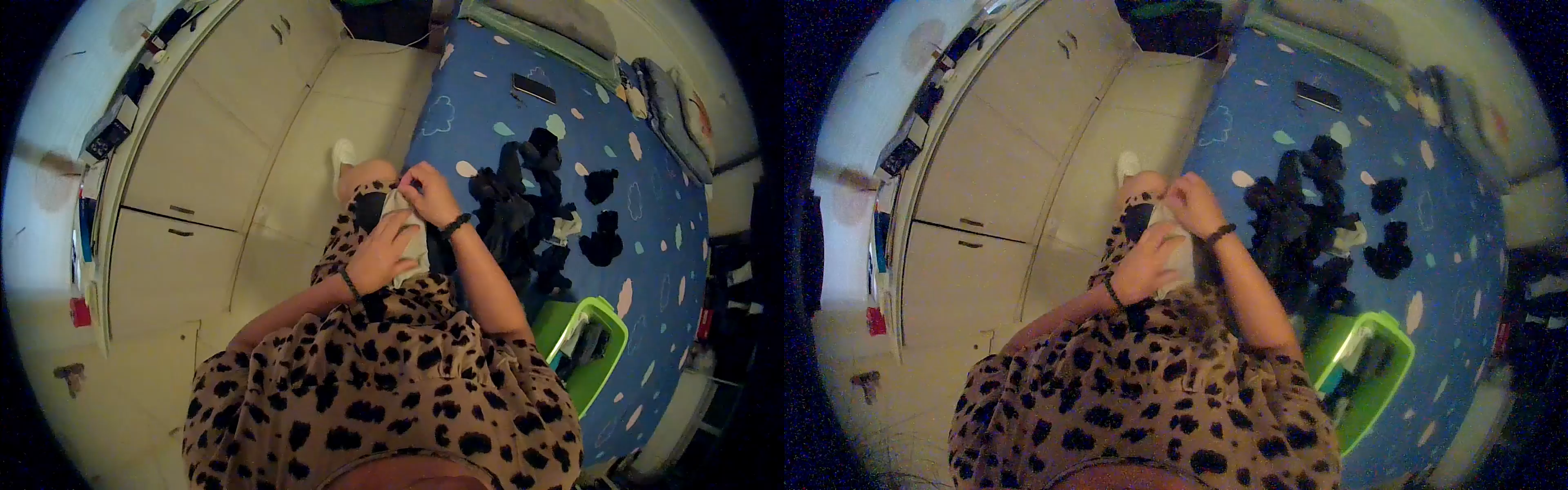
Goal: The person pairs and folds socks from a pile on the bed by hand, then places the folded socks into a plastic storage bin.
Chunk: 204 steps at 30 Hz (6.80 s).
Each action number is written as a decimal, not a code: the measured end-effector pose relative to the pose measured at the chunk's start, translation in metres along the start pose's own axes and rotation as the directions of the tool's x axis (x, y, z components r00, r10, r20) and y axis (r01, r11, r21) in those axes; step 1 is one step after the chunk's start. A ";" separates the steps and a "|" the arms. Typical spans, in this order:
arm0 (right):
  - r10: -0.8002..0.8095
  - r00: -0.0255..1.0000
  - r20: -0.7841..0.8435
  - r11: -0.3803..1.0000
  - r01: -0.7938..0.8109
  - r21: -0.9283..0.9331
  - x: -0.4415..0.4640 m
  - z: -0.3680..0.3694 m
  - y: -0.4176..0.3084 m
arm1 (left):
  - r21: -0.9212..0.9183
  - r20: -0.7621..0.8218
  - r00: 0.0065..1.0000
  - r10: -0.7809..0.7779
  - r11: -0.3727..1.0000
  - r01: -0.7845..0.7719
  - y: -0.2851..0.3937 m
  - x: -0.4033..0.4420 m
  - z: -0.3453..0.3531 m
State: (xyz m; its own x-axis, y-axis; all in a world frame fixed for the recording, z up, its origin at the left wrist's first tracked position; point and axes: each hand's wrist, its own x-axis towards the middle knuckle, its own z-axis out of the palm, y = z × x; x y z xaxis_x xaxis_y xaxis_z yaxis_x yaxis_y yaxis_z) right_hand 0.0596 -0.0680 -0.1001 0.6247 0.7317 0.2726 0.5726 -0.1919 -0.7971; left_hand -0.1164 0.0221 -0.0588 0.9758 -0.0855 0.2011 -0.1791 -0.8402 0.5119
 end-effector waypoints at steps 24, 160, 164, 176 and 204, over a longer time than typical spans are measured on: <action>-0.270 0.950 0.159 0.960 0.279 -0.034 0.005 -0.014 -0.006 | 0.071 0.249 0.962 0.113 0.988 -0.134 0.010 -0.004 -0.003; -0.280 0.940 0.197 0.950 0.301 -0.087 -0.060 -0.034 -0.023 | -0.110 -0.007 0.988 -0.153 0.982 0.151 -0.042 0.032 -0.007; -0.035 0.996 0.086 0.999 0.038 -0.032 -0.060 -0.041 -0.035 | 0.082 0.035 0.996 -0.083 0.993 0.080 -0.036 0.028 -0.005; 0.001 0.984 0.178 0.994 -0.021 0.109 -0.078 -0.027 -0.047 | -0.180 -0.001 0.996 -0.088 0.980 0.086 -0.027 -0.006 -0.007; 0.073 0.986 0.149 0.913 -0.006 -0.407 -0.152 0.023 -0.106 | -0.231 0.446 0.895 0.019 0.968 0.094 0.018 -0.031 -0.027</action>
State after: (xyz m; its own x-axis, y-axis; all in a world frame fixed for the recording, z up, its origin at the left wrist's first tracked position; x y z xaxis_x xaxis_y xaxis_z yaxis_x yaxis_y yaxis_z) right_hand -0.1085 -0.1441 -0.0692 0.5788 0.8050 0.1299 0.7352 -0.4462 -0.5103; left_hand -0.1536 0.0240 -0.0332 0.9258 -0.3312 -0.1824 -0.1101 -0.6977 0.7078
